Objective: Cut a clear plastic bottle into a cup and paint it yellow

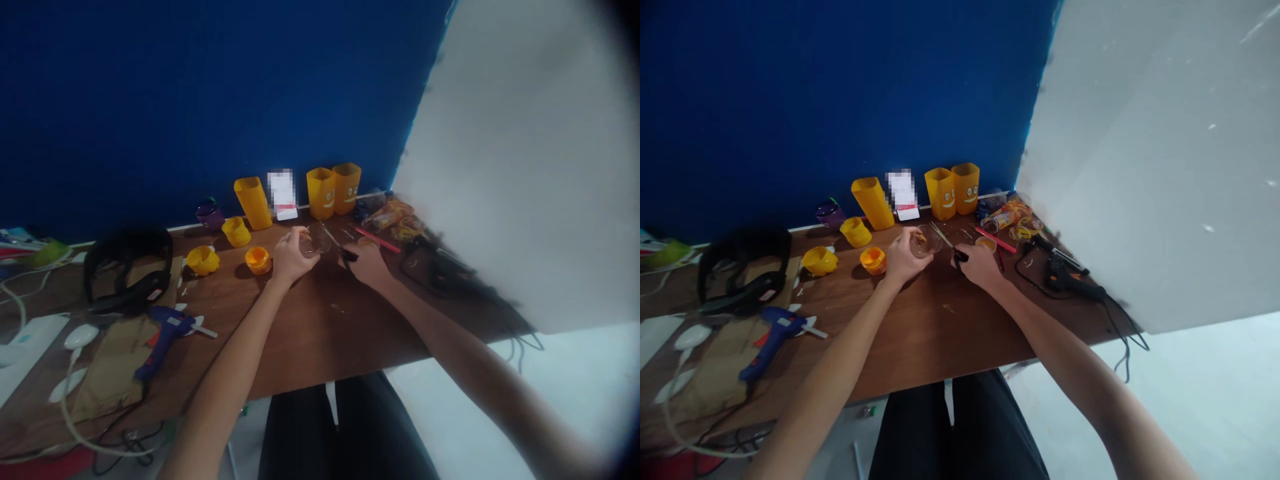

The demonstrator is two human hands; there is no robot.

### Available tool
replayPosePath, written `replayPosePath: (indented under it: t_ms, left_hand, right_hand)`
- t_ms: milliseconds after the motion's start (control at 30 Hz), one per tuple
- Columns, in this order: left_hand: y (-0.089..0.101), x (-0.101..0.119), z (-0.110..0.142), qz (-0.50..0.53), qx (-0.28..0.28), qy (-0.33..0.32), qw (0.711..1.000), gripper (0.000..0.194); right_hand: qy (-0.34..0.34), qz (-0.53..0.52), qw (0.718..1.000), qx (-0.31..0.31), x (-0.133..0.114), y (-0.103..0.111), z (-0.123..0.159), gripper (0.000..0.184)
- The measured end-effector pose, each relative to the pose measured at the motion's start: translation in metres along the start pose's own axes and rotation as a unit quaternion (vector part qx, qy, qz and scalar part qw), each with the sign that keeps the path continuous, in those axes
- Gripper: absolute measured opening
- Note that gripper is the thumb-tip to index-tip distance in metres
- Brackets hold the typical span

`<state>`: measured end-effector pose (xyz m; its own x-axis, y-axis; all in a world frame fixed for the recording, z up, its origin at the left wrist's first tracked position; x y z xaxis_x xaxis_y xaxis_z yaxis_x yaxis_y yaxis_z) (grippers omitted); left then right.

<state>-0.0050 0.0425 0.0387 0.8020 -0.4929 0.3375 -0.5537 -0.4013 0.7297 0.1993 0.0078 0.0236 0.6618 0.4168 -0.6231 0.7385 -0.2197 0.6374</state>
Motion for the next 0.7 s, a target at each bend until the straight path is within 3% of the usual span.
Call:
replayPosePath:
  t_ms: [500, 700]
  left_hand:
    - [0.006, 0.008, -0.004, 0.003, -0.102, -0.034, 0.994, 0.052]
    - [0.007, 0.029, -0.002, -0.078, -0.175, -0.124, 0.974, 0.042]
  right_hand:
    - [0.04, -0.008, 0.999, -0.011, 0.008, 0.005, -0.003, 0.021]
    - [0.034, -0.028, 0.999, -0.005, 0.022, 0.001, -0.006, 0.019]
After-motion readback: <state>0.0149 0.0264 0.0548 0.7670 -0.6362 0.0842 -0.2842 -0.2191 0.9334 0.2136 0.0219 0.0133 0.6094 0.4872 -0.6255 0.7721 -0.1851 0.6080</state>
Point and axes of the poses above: each hand's wrist, its own z-axis away from the middle knuckle, its own y-axis out of the back of the hand, x = y × z, the point moved 3 cm from there along -z, towards the middle knuckle, and after that the axes turned 8 degrees about -z, right-handed, at the moved point
